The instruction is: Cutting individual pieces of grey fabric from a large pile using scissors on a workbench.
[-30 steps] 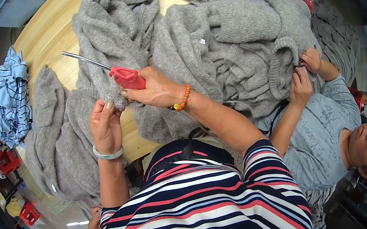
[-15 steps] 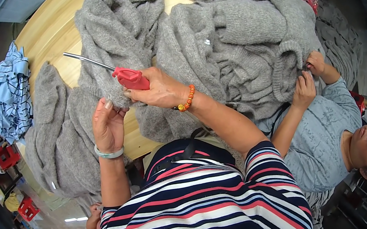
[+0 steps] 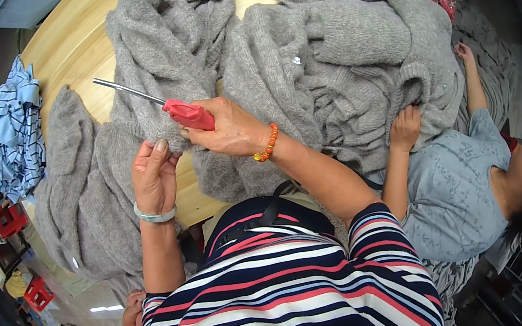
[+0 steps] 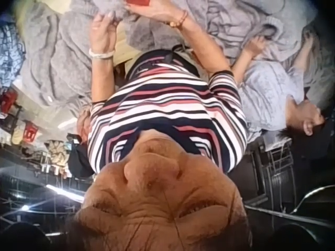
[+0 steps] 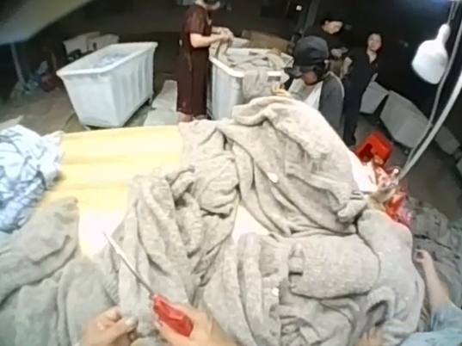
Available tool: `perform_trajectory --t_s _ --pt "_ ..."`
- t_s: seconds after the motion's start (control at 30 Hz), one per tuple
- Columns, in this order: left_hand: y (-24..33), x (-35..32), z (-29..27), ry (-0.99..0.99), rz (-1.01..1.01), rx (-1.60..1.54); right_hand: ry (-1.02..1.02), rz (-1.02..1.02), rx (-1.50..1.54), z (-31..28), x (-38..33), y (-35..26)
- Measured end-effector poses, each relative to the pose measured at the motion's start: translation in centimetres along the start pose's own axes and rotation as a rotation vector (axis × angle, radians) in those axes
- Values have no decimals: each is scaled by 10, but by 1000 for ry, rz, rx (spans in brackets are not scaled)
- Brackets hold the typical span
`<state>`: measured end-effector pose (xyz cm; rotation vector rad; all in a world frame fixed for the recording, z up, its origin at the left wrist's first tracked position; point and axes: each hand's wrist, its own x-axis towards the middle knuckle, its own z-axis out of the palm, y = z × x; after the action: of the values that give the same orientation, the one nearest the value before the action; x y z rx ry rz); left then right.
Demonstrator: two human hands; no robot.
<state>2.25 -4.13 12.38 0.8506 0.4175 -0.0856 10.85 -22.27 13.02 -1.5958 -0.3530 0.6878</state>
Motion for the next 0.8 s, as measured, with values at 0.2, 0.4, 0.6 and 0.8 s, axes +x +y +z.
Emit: perform_trajectory --t_s 0.2,0.4,0.6,0.8 --pt "3 -3 10 55 36 58 -38 -2 34 -1 2 6" --pt "-1 -3 4 103 128 313 -129 177 155 -7 4 -12" --pt "-3 -4 1 89 118 469 -140 117 240 -6 15 0" --pt "-1 -3 3 79 81 242 -99 121 269 -4 14 -5"
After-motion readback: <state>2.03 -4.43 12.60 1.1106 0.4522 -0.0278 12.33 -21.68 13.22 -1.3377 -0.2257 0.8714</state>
